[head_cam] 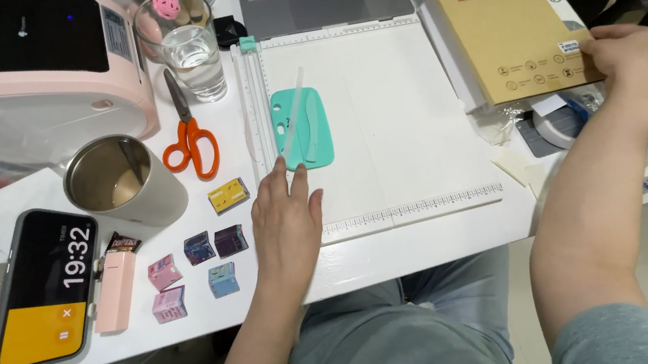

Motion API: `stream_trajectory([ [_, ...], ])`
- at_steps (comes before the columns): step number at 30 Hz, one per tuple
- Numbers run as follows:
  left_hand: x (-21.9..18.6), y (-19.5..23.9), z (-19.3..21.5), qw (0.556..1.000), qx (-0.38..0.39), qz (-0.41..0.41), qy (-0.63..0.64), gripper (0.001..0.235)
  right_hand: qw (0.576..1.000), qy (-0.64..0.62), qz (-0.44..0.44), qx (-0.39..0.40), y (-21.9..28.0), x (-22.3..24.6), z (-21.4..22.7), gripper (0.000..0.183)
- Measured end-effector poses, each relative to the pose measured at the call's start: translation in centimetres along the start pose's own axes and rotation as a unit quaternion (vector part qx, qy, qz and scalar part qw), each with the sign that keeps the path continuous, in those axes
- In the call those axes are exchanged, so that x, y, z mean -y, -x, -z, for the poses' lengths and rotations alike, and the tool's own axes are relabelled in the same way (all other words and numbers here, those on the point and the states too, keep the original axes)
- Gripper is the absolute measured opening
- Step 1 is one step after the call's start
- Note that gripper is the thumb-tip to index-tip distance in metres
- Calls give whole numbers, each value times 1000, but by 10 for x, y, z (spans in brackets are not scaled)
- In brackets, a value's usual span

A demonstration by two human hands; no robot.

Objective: The person folds small printed paper pieces into miniature book shapes and stacks them. They then open a cardboard box, remove a white plastic strip, and use orange scissors to cut the strip into short pieces. The person wraps one cut piece around a pink miniature book and trims the excess.

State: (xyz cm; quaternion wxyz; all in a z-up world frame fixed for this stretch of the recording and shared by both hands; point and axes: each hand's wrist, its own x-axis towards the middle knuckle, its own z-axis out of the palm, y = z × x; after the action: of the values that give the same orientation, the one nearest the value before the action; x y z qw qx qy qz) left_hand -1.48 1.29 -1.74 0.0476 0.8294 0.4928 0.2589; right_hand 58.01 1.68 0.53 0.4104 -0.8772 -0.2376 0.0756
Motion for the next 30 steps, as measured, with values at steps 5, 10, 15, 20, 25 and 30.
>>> stream_trajectory([
  [5, 4, -7, -5, 998, 33, 33, 32, 41, 998, 0, 44, -35, -3, -8, -13, 30],
  [10, 11, -11, -8, 997, 22, 26, 62, 67, 963, 78, 249, -60, 12, 4, -15, 46],
  [15, -3, -18, 9, 984, -12, 19, 178, 53, 919, -22, 394, 23, 140, 99, -37, 35],
  [20, -41, -16, 31, 879, 2, 83, 470, 43, 862, -76, 166, 472, 270, 189, -43, 41],
  [25, -60, 0, 14, 839, 87, 135, 521, 56, 800, -184, 150, 551, 289, 165, -84, 43],
  [30, -65, 6, 25, 845, 155, 148, 490, 50, 765, -300, 204, 533, 284, 132, -100, 31],
])
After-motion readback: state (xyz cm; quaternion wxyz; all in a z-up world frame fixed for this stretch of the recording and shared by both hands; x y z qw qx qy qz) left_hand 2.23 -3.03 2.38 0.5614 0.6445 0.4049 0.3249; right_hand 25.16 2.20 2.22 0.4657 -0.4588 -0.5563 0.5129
